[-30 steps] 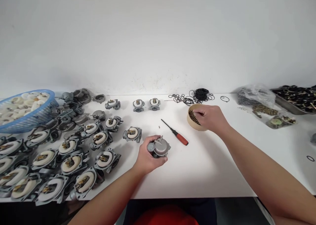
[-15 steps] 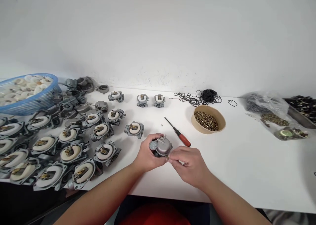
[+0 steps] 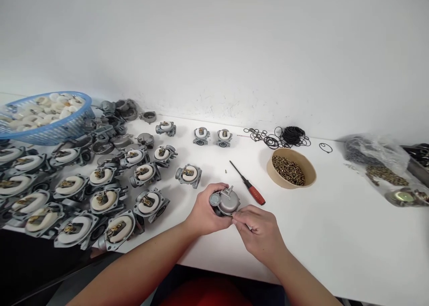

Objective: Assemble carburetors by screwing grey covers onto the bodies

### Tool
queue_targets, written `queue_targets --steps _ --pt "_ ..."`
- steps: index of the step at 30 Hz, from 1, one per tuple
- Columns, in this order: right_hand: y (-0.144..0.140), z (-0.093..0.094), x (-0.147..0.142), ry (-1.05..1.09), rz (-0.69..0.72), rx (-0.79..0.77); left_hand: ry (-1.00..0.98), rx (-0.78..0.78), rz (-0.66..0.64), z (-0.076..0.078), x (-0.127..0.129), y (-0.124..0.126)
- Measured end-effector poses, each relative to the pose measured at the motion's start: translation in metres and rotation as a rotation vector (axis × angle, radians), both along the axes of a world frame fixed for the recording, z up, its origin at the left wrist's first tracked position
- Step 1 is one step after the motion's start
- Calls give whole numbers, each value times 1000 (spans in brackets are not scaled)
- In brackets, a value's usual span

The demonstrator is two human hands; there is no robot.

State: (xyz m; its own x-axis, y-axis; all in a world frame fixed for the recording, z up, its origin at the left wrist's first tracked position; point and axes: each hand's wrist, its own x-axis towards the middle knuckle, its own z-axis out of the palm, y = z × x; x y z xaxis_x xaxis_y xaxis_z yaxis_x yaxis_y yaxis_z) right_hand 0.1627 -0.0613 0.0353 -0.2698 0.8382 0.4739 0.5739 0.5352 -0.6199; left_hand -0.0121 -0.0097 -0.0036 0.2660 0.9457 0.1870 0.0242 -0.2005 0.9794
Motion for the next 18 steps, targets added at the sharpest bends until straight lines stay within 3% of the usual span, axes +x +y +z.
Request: queue_targets --steps 5,9,13,18 --pt "1 8 -3 -111 0 -38 7 7 14 -1 0 0" --pt "-1 9 -10 -193 -83 50 42 8 26 -2 0 0" --pt "-3 8 -14 -219 -175 -1 76 16 26 -1 -1 0" --pt "-2 12 -12 -209 -135 4 91 7 16 -1 -1 -2"
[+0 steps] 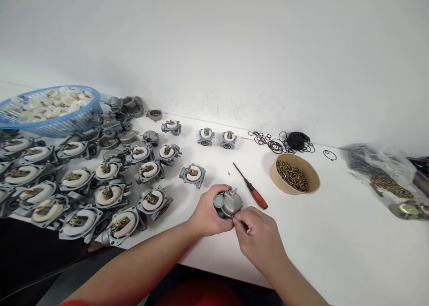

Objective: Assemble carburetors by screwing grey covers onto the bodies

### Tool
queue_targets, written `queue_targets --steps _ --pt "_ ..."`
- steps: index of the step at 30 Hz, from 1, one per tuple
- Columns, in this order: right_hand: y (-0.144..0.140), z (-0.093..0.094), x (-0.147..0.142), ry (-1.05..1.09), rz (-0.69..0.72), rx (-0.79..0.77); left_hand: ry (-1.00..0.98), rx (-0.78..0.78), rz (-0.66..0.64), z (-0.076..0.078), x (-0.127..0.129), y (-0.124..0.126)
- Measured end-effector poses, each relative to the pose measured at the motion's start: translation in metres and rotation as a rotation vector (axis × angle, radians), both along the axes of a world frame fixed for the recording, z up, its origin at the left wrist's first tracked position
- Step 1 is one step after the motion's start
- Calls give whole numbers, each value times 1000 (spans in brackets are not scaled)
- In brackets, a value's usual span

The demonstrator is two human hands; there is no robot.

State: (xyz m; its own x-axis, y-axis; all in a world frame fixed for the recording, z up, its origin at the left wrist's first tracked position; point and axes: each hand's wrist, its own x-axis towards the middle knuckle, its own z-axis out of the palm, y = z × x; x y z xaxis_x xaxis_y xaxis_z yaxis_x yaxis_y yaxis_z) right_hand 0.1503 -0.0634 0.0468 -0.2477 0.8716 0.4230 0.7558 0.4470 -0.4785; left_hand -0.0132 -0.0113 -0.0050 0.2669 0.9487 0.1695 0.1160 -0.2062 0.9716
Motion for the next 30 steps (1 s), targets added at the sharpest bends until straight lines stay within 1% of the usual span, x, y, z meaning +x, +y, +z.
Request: queue_targets --steps 4,11,17,21,24,30 --pt "1 0 3 28 22 3 1 -26 11 3 1 0" --pt "1 1 5 31 54 2 17 -62 16 12 0 -1" --pt "-2 2 4 27 57 -37 47 -62 1 12 0 -1" --pt "-4 -1 -1 -19 49 47 26 -74 2 11 0 -1" --pt "-6 -4 -6 -39 6 93 33 -96 5 12 -1 0" --pt "-11 -13 -11 66 -55 188 31 -97 -13 11 -2 1"
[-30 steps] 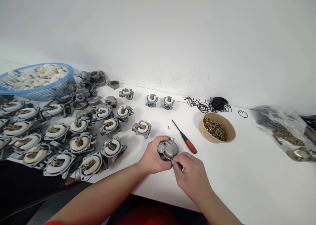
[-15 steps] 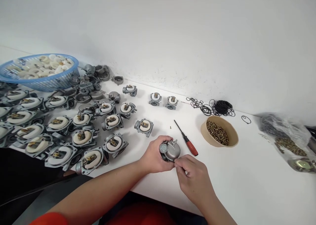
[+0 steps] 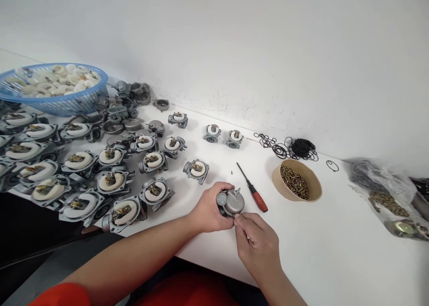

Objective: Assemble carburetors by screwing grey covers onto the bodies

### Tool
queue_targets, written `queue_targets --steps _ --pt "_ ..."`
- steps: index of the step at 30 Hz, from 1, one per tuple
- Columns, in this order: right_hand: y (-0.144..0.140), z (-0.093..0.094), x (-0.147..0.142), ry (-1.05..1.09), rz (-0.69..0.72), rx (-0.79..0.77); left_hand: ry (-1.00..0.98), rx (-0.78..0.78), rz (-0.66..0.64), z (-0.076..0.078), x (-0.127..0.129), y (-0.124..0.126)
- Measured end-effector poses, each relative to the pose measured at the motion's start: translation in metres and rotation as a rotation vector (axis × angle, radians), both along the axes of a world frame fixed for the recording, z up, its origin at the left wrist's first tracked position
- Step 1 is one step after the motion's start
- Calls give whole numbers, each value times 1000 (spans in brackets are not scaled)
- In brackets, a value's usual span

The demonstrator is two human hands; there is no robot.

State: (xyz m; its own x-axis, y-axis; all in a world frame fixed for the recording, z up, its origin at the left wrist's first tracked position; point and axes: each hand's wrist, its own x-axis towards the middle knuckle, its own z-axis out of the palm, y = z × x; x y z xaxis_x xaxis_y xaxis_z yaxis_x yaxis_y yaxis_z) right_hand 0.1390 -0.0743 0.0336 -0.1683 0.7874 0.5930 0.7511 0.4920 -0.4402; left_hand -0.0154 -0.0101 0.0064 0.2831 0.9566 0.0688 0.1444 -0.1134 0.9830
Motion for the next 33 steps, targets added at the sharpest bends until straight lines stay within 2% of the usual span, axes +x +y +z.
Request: queue_targets --steps 4,8,12,15,22,33 --pt "-4 -10 -1 38 -3 17 -10 4 7 1 0 0" --pt "-11 -27 -2 71 20 14 -2 0 12 2 -1 0" --pt "-16 -41 -1 96 -14 34 9 -19 2 3 -2 0" --pt "-15 -43 0 83 -18 69 13 -28 -2 4 -2 0" --pt "-7 -39 8 -101 62 145 15 -18 -2 5 -2 1" --pt "-11 -49 4 -103 50 163 15 38 -4 2 -3 0"
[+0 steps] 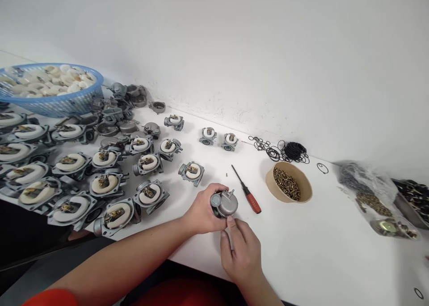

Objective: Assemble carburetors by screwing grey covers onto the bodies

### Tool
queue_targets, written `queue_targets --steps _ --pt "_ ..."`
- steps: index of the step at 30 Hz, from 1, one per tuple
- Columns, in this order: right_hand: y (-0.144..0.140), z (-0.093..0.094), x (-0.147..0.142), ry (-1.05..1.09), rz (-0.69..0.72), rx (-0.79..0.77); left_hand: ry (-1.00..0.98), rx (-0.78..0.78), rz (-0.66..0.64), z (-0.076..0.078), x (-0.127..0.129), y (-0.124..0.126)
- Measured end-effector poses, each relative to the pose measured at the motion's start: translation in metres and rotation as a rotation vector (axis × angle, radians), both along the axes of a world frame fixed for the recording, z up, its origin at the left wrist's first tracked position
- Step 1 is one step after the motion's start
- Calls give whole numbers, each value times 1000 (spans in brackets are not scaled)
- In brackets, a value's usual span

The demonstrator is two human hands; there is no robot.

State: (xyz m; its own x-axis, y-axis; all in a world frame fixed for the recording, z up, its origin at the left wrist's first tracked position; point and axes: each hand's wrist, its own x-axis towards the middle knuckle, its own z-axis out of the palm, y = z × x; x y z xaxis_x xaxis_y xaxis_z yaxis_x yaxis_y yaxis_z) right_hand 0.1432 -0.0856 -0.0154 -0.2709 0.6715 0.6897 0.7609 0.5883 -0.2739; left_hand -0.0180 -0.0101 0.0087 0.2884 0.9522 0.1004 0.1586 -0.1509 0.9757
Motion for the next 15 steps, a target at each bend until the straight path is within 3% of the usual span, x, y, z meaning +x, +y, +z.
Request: queue_targets --steps 7,15 --pt "-6 -6 2 22 -1 -50 -5 1 -2 -5 1 0" --pt "-6 0 3 70 -79 -45 -32 -117 -24 -1 2 -1"
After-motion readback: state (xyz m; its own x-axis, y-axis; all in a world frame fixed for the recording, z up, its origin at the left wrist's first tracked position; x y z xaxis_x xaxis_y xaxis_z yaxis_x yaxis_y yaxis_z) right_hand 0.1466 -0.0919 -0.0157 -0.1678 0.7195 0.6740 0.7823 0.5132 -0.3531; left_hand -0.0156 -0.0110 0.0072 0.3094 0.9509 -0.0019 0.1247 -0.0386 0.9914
